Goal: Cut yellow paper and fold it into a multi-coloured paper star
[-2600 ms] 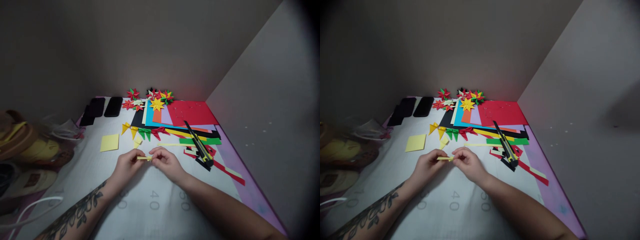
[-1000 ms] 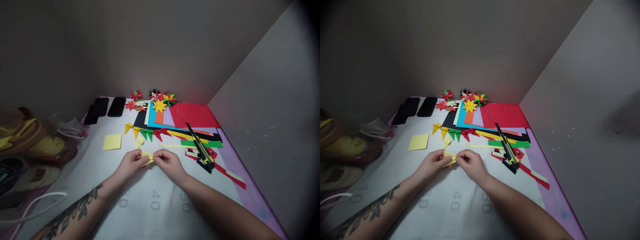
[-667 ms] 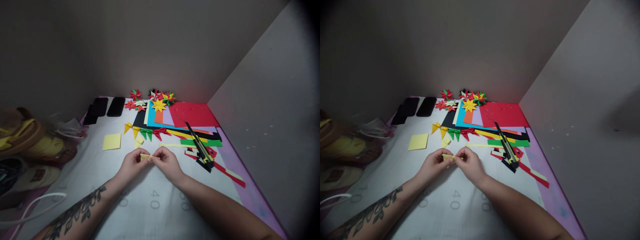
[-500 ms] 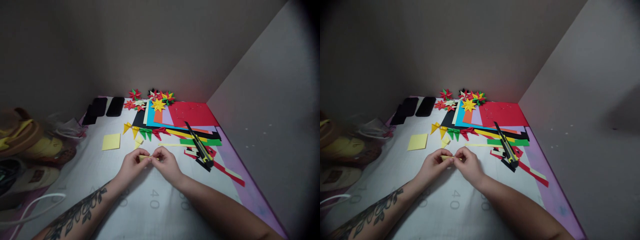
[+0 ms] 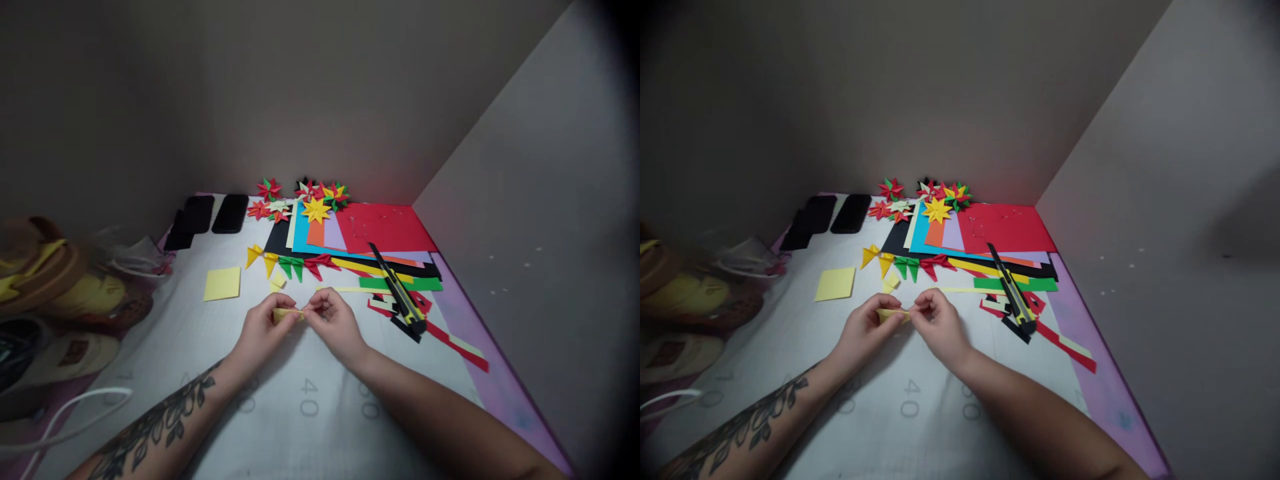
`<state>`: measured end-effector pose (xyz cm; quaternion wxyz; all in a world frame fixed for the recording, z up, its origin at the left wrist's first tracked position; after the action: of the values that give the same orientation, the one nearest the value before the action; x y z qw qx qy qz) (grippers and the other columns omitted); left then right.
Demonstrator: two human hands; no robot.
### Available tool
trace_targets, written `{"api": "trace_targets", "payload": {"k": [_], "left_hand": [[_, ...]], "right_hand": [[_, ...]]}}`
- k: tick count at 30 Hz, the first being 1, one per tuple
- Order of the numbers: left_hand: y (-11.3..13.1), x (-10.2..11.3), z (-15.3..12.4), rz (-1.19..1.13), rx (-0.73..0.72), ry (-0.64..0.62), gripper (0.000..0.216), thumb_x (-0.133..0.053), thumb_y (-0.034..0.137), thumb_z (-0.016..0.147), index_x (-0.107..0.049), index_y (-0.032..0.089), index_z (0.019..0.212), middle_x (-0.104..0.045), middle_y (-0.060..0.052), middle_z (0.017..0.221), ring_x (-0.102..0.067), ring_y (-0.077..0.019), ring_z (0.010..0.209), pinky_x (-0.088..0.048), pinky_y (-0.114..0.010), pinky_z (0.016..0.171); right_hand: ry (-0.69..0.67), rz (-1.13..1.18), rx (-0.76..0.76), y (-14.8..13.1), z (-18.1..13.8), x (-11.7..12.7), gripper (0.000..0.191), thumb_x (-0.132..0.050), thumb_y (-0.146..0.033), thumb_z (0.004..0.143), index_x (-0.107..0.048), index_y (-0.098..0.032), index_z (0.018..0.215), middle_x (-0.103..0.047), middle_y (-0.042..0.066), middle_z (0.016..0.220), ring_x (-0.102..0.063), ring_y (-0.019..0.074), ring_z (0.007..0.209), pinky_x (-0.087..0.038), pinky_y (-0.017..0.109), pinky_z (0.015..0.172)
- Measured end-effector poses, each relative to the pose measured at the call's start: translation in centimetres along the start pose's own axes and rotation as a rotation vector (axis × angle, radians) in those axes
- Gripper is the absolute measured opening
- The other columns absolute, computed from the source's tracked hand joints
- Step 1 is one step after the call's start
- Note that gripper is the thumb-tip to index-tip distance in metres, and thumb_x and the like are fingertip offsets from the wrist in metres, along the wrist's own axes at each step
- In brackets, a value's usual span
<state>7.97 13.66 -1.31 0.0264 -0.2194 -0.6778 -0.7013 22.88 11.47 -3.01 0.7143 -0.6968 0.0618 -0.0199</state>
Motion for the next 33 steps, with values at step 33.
{"api": "trace_targets", "payload": {"k": [33], "left_hand": [[1.7, 1.2, -0.8, 0.137, -0.184, 0.118, 0.008, -0.061, 0.026, 0.079, -0.065, 0.019, 0.082, -0.071, -0.002, 0.082, -0.065, -0.0144, 0.073, -0.051, -0.022, 0.060]], "right_hand": [[-0.059, -0.382, 0.454, -2.8, -0.7, 0.3, 0.013, -0.059, -0.010, 0.080, -0.056, -0.023, 0.081, -0.057, 0.001, 0.081, -0.056, 0.0155, 0.079, -0.045, 0.026, 0.064]]}}
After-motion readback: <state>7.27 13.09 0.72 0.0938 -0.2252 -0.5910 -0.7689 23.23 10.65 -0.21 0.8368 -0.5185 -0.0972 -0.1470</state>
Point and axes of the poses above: each hand's wrist, its own z-axis towards the middle knuckle, its own x-axis out of the back of the hand, y = z × x, the point moved 6 cm from there along z, towards the middle knuckle
